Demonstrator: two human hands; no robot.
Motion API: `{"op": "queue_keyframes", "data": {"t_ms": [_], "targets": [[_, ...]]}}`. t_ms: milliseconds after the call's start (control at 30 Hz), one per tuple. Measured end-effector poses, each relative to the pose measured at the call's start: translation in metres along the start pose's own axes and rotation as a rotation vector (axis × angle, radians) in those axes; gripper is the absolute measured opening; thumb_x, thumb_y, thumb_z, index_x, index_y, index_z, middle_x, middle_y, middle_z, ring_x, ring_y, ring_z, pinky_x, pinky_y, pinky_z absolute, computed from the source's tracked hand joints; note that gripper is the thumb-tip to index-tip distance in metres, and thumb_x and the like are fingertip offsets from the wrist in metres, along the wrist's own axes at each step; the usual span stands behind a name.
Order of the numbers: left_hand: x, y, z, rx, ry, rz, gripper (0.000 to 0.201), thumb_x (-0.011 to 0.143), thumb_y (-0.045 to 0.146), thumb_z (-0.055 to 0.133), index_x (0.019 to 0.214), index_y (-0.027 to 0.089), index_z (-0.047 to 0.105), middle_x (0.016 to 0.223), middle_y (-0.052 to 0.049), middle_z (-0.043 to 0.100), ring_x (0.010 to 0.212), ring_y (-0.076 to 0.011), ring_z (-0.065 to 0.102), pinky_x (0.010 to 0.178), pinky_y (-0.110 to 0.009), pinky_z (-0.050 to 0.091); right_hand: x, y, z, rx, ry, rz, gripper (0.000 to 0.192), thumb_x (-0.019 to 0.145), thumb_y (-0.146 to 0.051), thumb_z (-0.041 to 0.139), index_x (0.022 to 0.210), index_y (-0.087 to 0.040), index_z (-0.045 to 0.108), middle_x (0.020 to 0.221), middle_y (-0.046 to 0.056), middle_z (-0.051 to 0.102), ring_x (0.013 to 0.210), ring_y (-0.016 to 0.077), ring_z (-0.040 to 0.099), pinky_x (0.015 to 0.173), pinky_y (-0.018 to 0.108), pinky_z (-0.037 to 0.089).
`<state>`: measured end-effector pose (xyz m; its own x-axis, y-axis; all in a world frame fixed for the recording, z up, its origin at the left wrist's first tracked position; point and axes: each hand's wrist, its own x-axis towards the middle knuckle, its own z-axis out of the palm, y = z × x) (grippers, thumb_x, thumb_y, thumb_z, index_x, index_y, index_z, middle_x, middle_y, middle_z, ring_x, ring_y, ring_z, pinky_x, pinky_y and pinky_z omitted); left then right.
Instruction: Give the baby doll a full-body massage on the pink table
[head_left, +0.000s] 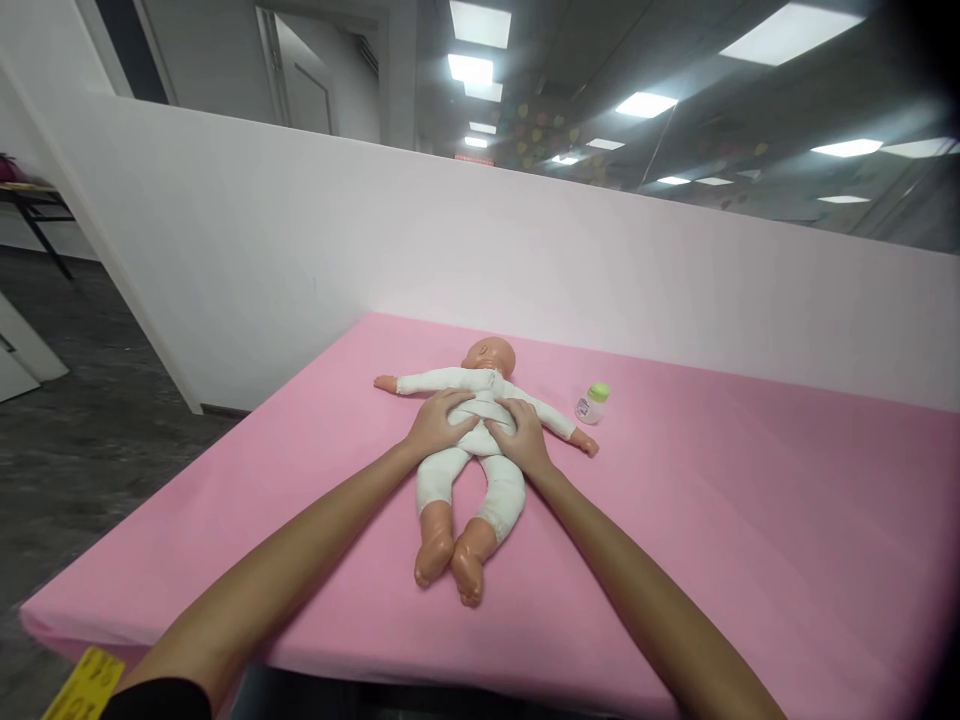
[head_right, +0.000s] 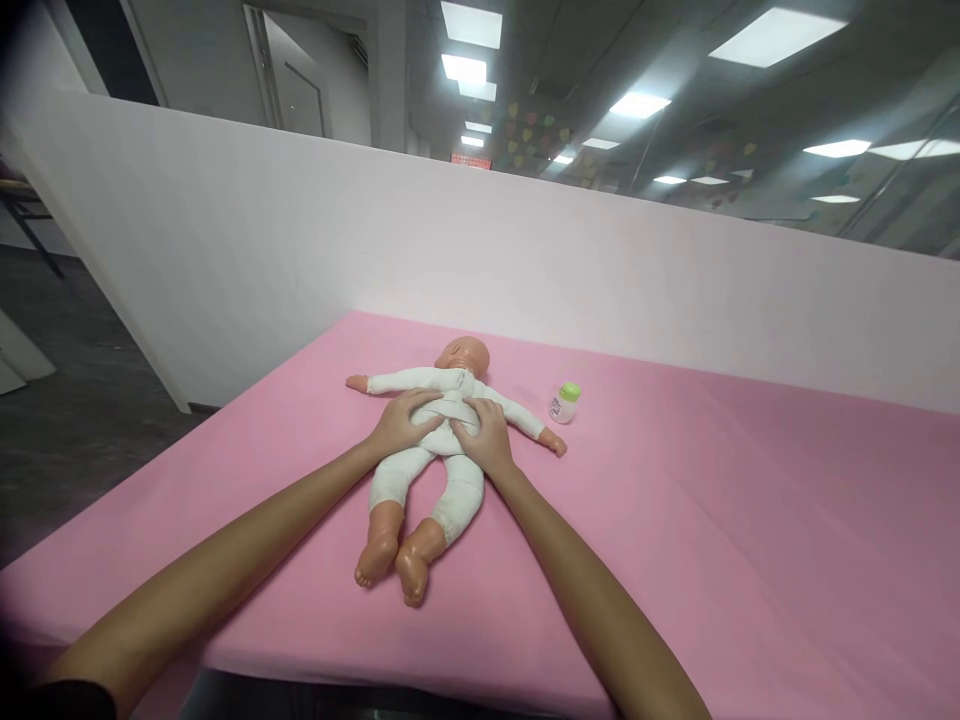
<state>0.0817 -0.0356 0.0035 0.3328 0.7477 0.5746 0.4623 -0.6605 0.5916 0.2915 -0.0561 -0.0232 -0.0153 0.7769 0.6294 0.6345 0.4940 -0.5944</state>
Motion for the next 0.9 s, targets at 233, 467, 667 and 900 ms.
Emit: {"op": "queue_keyframes", "data": {"t_ms": [233,467,667,900], "targets": [[0.002,-0.006,0.000,-0.033,-0.047,-0.004,0.044,0.088,0.036,0.072,0.129,0.023,0.067,0.136,-0.008,0.067,0.130,-0.0314,0.060,0.116,-0.049,0.046,0.003,0.006,0.000,0.000,-0.087,0.032,0.044,0.087,-0.043,0.068,0.126,-0.023,0.064,0.130,0.011,0.066,0.125,0.0322,0.056,0.113,0.053,0.043],[0.006,-0.002,0.003,-0.071,0.065,-0.031,0.019,0.087,0.026,0.066,0.105,0.020,0.070,0.108,-0.006,0.073,0.107,-0.0277,0.065,0.103,-0.044,0.051,0.004,0.002,0.002,-0.014,-0.023,0.008,0.024,0.092,-0.034,0.059,0.112,-0.023,0.065,0.112,0.009,0.068,0.111,0.0307,0.057,0.104,0.050,0.047],[0.005,-0.008,0.003,-0.106,0.151,-0.064,0.013,0.091,0.032,0.059,0.101,0.025,0.066,0.108,-0.004,0.068,0.111,-0.0255,0.063,0.107,-0.047,0.049,-0.003,0.000,-0.006,-0.007,-0.038,-0.022,0.029,0.097,-0.035,0.055,0.123,-0.027,0.065,0.123,0.008,0.066,0.120,0.0289,0.056,0.111,0.049,0.044],[0.007,-0.023,0.010,-0.087,0.306,-0.341,0.033,0.086,0.055,0.070,0.096,0.024,0.060,0.104,-0.007,0.070,0.103,-0.0290,0.065,0.098,-0.050,0.051,-0.003,-0.001,-0.011,-0.015,-0.029,-0.016,0.040,0.106,-0.044,0.038,0.131,-0.026,0.064,0.137,0.010,0.059,0.135,0.0262,0.050,0.120,0.050,0.037]]}}
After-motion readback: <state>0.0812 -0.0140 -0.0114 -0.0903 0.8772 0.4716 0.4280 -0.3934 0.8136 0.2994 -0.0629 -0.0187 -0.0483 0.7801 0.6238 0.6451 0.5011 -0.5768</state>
